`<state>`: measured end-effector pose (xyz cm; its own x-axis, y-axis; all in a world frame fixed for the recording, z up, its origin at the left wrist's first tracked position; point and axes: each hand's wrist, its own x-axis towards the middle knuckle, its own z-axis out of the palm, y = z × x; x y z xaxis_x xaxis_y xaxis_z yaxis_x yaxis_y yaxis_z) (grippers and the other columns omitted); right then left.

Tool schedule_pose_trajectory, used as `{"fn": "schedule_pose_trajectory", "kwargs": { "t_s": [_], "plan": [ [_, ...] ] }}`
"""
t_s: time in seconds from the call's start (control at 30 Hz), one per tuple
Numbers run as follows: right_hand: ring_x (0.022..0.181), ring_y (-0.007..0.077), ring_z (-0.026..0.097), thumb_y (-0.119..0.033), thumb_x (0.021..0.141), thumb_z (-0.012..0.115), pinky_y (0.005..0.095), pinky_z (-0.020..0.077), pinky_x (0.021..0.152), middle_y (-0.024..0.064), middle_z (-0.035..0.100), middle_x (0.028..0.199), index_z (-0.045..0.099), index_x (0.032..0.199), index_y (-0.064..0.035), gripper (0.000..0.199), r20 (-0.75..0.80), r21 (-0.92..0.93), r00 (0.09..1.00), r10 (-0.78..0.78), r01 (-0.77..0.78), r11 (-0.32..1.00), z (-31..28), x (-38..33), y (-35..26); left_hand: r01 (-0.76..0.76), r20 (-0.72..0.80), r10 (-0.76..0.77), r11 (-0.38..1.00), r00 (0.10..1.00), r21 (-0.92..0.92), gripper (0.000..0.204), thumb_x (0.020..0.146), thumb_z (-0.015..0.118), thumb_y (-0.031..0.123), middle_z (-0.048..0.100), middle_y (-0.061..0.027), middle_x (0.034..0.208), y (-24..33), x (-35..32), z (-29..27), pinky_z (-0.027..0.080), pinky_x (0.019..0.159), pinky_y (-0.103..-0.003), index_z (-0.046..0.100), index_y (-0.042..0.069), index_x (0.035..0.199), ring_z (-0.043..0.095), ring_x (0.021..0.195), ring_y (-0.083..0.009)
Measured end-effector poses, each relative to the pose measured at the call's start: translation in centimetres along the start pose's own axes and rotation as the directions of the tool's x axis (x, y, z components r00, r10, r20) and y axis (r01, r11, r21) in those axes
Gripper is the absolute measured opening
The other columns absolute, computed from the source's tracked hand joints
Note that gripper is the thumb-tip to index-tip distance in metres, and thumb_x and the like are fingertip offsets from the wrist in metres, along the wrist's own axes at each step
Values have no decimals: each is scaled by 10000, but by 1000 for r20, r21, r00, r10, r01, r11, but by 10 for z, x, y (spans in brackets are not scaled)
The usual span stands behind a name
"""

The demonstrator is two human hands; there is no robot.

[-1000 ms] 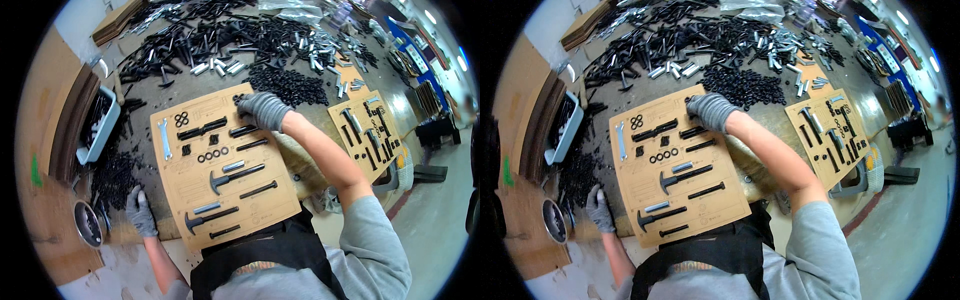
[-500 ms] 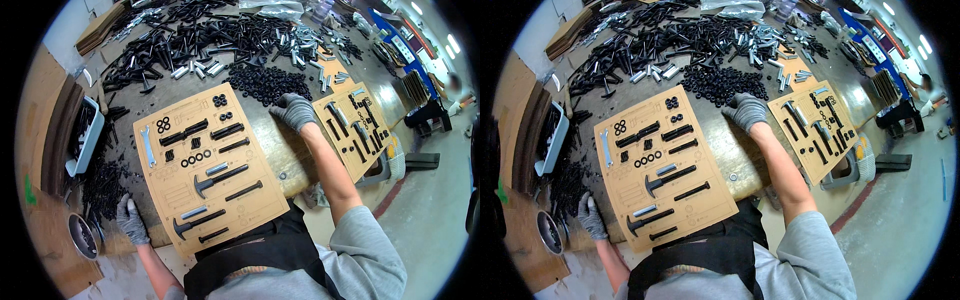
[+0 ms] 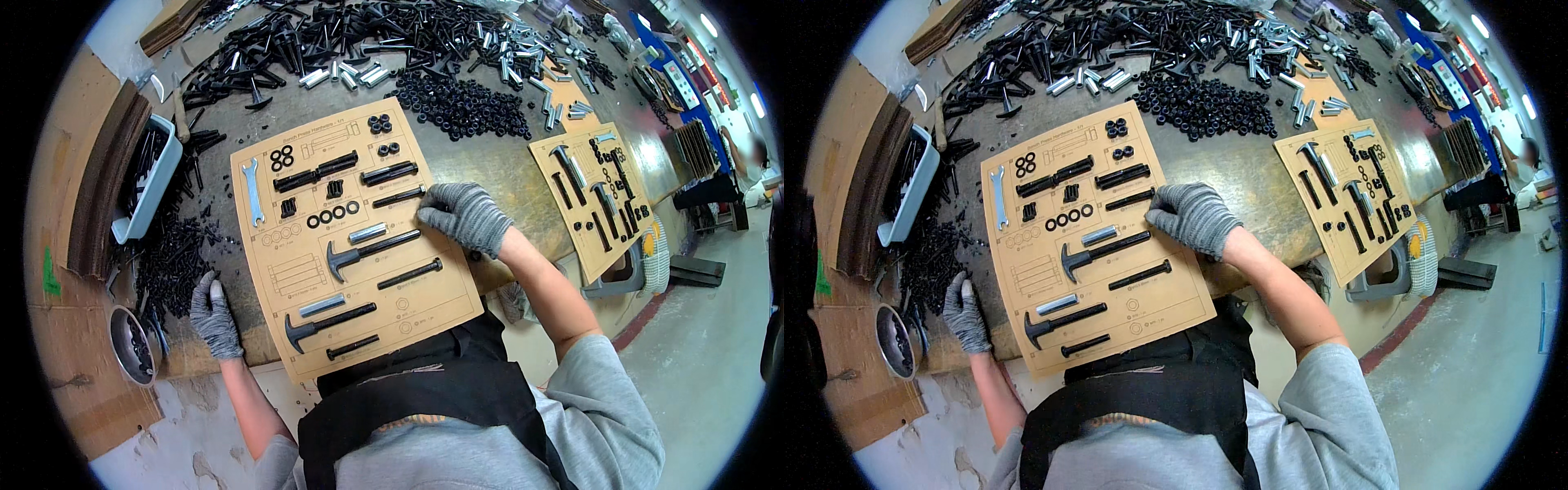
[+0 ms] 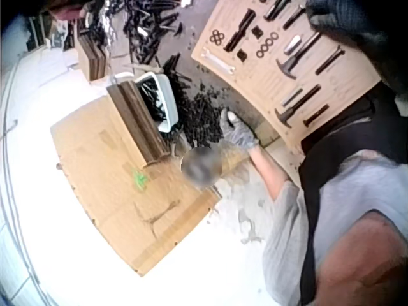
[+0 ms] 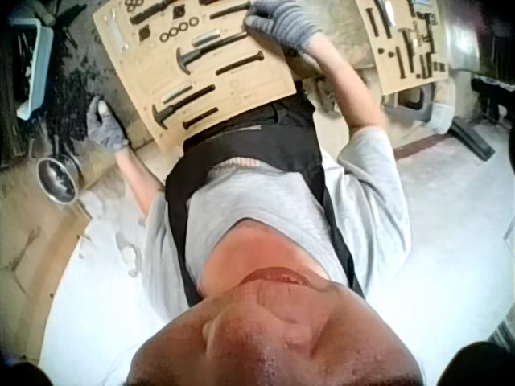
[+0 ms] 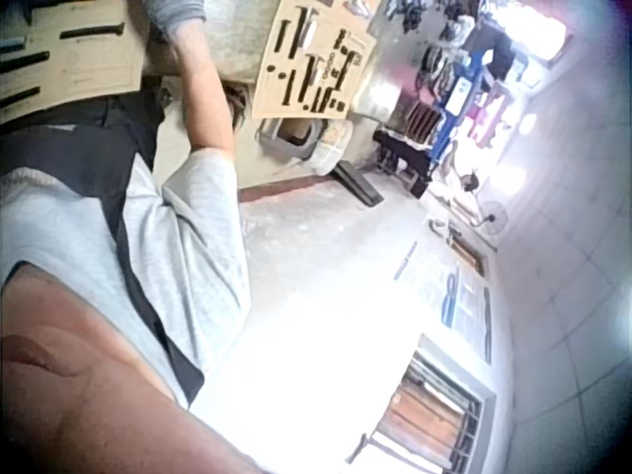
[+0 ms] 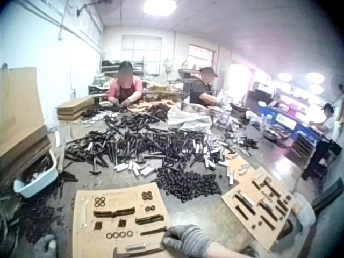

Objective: The person sorts and arranges various metal hardware components, including bolts, nuts, washers, and hammers, onto a cardboard template with printed outlines. They pick items from piles and bins, place them into designated slots, and occasionally adjust the layout.

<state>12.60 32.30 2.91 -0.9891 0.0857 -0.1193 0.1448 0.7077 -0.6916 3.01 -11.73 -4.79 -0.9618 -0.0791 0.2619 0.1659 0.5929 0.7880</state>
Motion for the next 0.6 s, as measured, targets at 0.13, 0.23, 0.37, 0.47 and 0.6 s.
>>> {"fn": "schedule_pose_trajectory", "kwargs": {
  "t_s": [0.13, 0.23, 0.37, 0.47, 0.6],
  "plan": [
    [719, 310, 650, -322, 833, 656, 386, 518, 720, 175, 673, 795, 659, 890, -25, 302, -126, -6, 971, 202, -205, 979, -4, -2, -12, -17, -3, 17, 1000, 1000, -15, 188, 920, 592, 90, 679, -72, 1045, 5, 2, 4, 452, 907, -296, 672, 17, 1074, 598, 967, -158],
    [705, 280, 652, -340, 823, 676, 386, 511, 708, 170, 667, 769, 666, 856, -34, 308, -105, -85, 985, 139, -148, 985, 1, 2, -8, -45, -11, 46, 999, 999, 15, 183, 917, 588, 77, 679, -73, 1039, -4, 0, -2, 453, 899, -297, 671, 13, 1067, 599, 959, -161],
    [693, 281, 642, -302, 847, 656, 379, 512, 669, 125, 670, 759, 671, 865, -51, 252, -215, -112, 973, 77, -103, 988, -19, 26, -9, -32, -18, 32, 999, 999, 19, 182, 913, 588, 68, 678, -68, 1028, 4, -1, 0, 457, 896, -298, 672, 15, 1065, 600, 947, -165],
    [756, 279, 648, -240, 823, 683, 370, 527, 690, 107, 671, 826, 689, 926, -81, 189, -247, -364, 909, -336, 234, 901, -22, 64, -8, -16, -12, 16, 999, 1000, -35, 181, 913, 591, 69, 679, -69, 1027, 5, 0, 1, 458, 896, -295, 670, 14, 1066, 600, 946, -161],
    [864, 280, 645, -292, 833, 656, 391, 515, 787, 84, 672, 903, 705, 972, -129, 220, -70, -424, 906, -417, 352, 835, -21, 103, -2, -4, -26, 3, 999, 1000, -41, 184, 912, 596, 78, 680, -70, 1029, -1, 0, 2, 459, 896, -299, 668, 14, 1068, 602, 948, -163]
  ]
}}
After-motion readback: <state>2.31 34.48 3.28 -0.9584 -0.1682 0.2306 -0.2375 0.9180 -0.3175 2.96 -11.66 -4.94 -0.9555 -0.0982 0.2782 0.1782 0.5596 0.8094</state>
